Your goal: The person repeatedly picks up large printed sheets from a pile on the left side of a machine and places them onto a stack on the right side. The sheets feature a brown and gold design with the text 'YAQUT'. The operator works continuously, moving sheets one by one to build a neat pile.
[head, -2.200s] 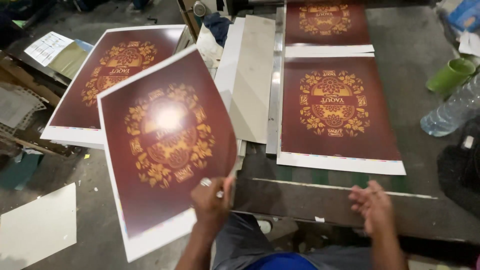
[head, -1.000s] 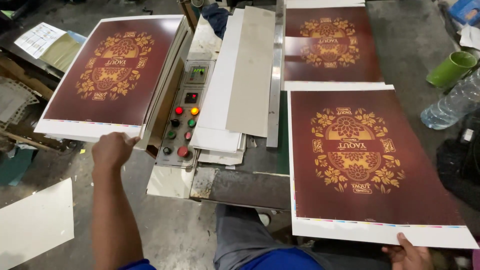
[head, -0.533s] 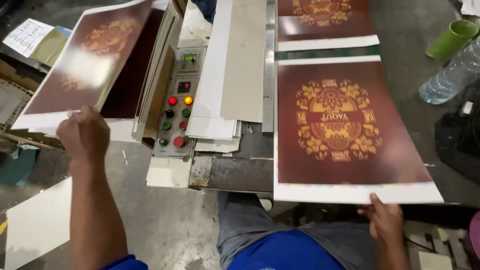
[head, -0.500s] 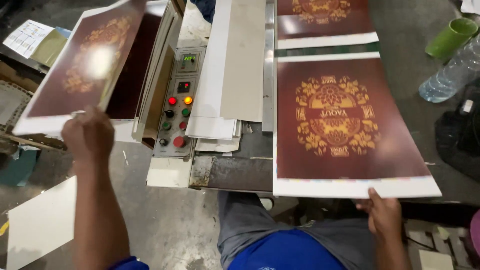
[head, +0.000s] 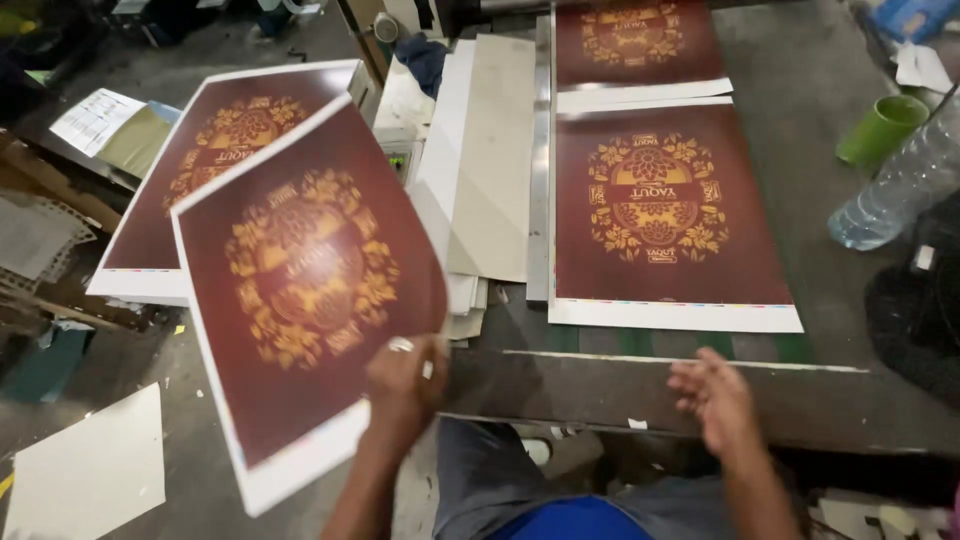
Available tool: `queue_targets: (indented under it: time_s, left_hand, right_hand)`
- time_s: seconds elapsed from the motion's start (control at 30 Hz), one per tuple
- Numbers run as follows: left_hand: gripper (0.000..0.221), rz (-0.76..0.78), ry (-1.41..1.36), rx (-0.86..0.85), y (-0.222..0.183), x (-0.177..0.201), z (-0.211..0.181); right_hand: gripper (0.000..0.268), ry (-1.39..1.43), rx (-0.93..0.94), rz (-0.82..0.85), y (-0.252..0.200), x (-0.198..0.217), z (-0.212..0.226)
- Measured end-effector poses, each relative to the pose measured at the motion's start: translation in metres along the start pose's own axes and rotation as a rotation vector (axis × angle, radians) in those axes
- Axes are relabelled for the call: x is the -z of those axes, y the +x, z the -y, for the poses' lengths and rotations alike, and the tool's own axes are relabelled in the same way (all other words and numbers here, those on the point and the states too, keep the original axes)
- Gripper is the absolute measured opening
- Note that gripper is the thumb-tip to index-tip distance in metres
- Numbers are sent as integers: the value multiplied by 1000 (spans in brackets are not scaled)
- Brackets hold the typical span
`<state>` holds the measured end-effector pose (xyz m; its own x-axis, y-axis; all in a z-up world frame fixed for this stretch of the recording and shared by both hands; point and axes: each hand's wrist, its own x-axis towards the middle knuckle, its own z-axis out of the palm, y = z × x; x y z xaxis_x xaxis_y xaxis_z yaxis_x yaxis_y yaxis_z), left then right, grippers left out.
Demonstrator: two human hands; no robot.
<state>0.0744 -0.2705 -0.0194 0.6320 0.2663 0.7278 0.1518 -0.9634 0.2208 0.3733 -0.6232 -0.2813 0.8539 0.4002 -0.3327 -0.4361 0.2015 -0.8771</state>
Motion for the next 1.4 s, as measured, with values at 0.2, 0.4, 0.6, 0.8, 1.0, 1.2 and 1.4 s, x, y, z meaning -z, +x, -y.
queue_targets:
  time_s: [0.2,0.4,0.6,0.8,1.0,1.2,1.4]
  left_hand:
    - [16,131,-218,-239,-16,-64,-69]
    - [21,155,-357,-261,-15,-96,-115]
    - [16,470,-211,133,-9,-109,25]
    - [43,211,611,341,-3,-45,237]
    - [82,267,857,481,11,18,290]
    - [73,651,610,783,33,44,279]
    - [56,724,629,704,37,50,284]
  right_hand:
    - [49,-381,-149,376,-92,-116,-36]
    - [35,-616,371,576,-63,-93,-131]
    - [23,177,-37,202,-83,-67,-57]
    - [23,189,64,-37,-84,4,-22]
    - [15,205,275,-83,-83,108,-24]
    - [36,86,267,-264,-114,140,-12]
    - [28,60,242,-260,-123,138,-30]
